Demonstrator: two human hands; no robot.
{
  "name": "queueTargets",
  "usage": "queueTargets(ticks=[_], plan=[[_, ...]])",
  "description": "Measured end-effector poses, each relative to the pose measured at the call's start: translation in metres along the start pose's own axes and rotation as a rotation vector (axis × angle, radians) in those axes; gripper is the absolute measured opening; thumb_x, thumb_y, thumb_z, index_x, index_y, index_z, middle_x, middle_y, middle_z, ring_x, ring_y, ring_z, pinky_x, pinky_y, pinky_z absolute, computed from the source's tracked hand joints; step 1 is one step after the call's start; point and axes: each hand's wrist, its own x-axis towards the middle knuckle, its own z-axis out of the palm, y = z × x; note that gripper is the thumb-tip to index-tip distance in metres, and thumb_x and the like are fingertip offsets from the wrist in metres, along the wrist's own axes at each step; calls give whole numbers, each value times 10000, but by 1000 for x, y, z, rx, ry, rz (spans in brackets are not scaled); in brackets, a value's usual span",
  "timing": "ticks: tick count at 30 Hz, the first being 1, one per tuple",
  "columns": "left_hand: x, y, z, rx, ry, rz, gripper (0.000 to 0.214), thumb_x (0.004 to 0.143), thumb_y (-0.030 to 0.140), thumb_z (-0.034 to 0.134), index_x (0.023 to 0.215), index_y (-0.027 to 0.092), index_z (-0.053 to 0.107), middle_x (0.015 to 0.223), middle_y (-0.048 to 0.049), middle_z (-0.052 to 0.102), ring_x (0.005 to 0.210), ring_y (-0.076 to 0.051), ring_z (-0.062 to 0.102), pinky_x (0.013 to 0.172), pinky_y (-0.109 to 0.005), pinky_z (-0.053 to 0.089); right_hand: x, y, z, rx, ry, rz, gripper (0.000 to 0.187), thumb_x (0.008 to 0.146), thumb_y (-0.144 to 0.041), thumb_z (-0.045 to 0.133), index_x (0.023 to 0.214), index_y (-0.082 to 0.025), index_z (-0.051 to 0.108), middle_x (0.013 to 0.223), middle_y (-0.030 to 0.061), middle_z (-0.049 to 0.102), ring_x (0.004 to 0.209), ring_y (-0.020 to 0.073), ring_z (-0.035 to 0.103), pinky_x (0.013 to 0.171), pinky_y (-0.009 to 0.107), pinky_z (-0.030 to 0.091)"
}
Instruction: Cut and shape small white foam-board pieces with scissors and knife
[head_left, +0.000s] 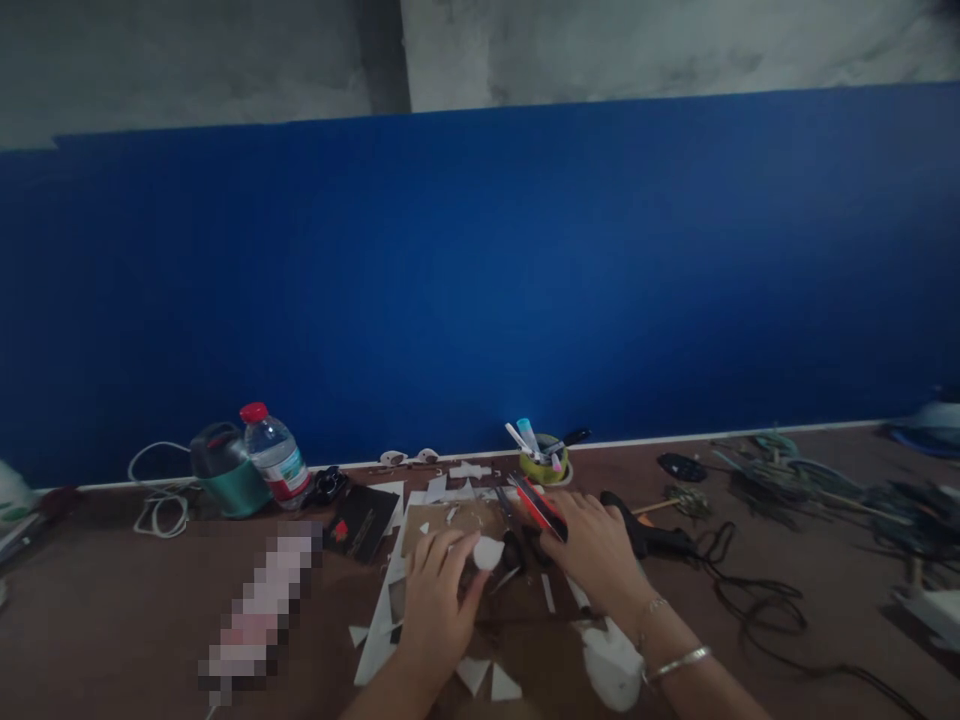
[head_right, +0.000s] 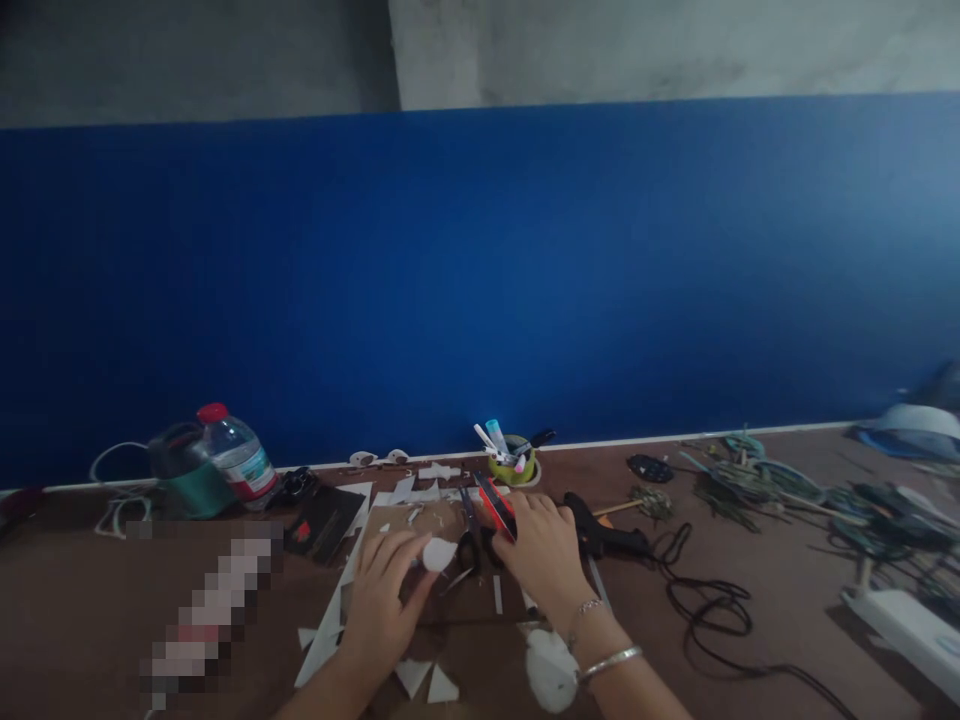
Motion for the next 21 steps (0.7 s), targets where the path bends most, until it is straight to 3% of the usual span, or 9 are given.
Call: queueTargets(ticks=[12,21], plan=[[-1,2,0,102,-101,-34,283,782,272,588,1057,263,656,1059,-71,622,997,-277,523,873,-444,392,-1,9,7,-157,-30,91,196,831,-200,474,996,-175,577,905,120,676,901,298,594,737,379,321],[-3,1,1,120,-124,-148,254,749,295,614,993,252,669,1081,-71,624,1032,-307,507,862,-466,377,-2,7,8,-168,-26,102,237,819,-165,470,1034,-166,570,944,127,665,924,308,585,764,401,319]])
